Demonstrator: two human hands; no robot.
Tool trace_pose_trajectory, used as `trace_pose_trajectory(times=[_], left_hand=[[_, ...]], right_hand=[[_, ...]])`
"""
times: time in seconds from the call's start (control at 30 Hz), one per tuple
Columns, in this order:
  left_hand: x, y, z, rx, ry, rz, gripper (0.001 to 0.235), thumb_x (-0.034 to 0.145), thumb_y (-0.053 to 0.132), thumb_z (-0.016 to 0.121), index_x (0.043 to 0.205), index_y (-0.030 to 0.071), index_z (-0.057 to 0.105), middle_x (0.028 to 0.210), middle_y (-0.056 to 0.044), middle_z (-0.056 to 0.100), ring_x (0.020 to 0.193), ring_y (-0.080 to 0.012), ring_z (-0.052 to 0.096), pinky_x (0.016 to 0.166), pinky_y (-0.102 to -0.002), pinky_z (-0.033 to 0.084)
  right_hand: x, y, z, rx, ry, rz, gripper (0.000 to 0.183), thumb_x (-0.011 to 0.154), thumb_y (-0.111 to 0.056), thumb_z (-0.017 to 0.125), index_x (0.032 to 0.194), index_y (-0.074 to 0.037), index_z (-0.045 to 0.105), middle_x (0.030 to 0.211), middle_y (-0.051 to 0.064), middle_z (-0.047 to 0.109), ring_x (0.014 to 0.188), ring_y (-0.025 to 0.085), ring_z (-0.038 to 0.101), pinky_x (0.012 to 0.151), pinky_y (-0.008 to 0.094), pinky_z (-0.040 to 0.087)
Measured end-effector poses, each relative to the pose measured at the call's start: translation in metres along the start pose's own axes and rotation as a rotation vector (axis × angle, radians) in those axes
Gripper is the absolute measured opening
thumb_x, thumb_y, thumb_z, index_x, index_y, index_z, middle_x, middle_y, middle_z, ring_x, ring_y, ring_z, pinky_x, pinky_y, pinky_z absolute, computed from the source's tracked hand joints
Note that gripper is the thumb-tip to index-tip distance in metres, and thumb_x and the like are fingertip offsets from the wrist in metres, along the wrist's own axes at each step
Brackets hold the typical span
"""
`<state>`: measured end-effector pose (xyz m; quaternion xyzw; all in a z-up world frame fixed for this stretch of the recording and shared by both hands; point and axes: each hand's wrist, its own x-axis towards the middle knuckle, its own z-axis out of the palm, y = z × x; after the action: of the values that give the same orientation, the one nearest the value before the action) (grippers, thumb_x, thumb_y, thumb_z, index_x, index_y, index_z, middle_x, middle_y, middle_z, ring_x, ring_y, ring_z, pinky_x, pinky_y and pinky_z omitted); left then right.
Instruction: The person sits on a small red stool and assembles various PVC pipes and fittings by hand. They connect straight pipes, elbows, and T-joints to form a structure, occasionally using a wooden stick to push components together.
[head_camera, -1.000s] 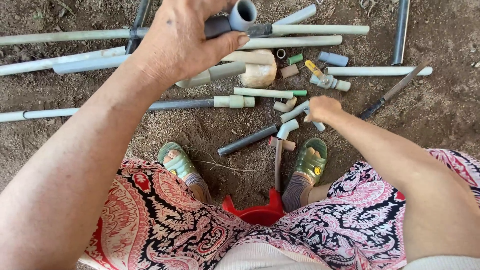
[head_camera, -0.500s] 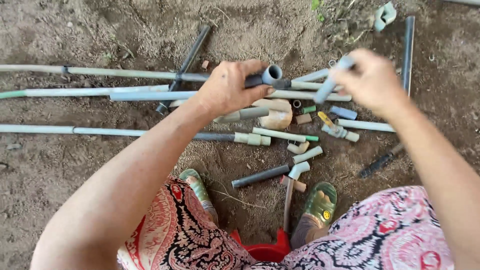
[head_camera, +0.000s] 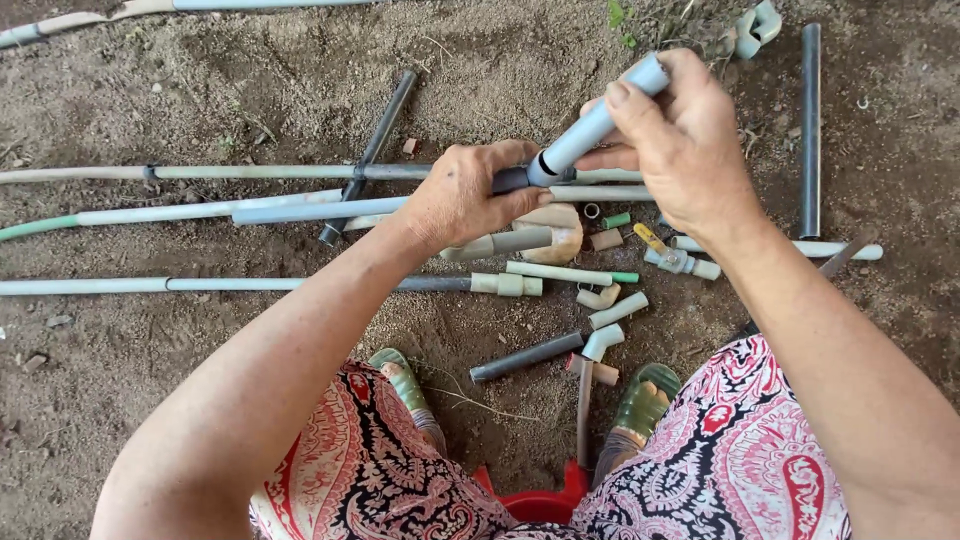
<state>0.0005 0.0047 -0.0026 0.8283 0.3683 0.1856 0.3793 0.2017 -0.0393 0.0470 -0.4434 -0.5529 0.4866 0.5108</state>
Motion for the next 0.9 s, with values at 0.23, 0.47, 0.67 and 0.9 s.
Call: trace_pose_trajectory(times=[0.23, 0.47, 0.67, 0.9], left_hand=[[0.001, -0.007, 0.006, 0.045, 0.013, 0.069, 0.033, 0.085, 0.025, 0.067, 0.109, 0.006, 0.058, 0.086, -0.007, 0.073, 0.066, -0.0141, 0.071, 0.066, -0.027, 0.061], [-0.002, -0.003, 0.013, 0.118, 0.078, 0.055, 0.041, 0.081, 0.029, 0.068, 0.114, 0.006, 0.060, 0.090, -0.008, 0.073, 0.073, -0.0169, 0.071, 0.069, -0.030, 0.059], [-0.002, -0.007, 0.021, 0.193, 0.102, 0.020, 0.041, 0.081, 0.032, 0.067, 0.115, 0.011, 0.060, 0.091, -0.005, 0.073, 0.072, -0.0180, 0.070, 0.065, -0.033, 0.058], [0.001, -0.011, 0.024, 0.234, 0.171, 0.192, 0.039, 0.087, 0.025, 0.065, 0.115, -0.001, 0.058, 0.094, -0.014, 0.071, 0.069, -0.0220, 0.072, 0.059, -0.032, 0.061]], right_hand=[[-0.006, -0.003, 0.005, -0.226, -0.063, -0.107, 0.017, 0.100, -0.012, 0.046, 0.099, 0.001, 0.033, 0.104, 0.027, 0.056, 0.093, 0.038, 0.068, 0.066, 0.035, 0.065], [-0.013, 0.006, 0.008, -0.415, 0.006, -0.156, 0.019, 0.100, -0.014, 0.051, 0.101, -0.001, 0.038, 0.096, 0.016, 0.050, 0.089, 0.029, 0.068, 0.068, 0.031, 0.064], [-0.019, 0.010, 0.015, -0.464, 0.052, -0.224, 0.021, 0.099, -0.015, 0.054, 0.102, -0.003, 0.036, 0.083, 0.013, 0.059, 0.072, 0.023, 0.070, 0.057, 0.026, 0.060], [-0.020, 0.007, 0.014, -0.412, 0.028, -0.258, 0.021, 0.100, -0.012, 0.051, 0.102, -0.001, 0.033, 0.090, 0.017, 0.054, 0.081, 0.027, 0.068, 0.065, 0.031, 0.064]])
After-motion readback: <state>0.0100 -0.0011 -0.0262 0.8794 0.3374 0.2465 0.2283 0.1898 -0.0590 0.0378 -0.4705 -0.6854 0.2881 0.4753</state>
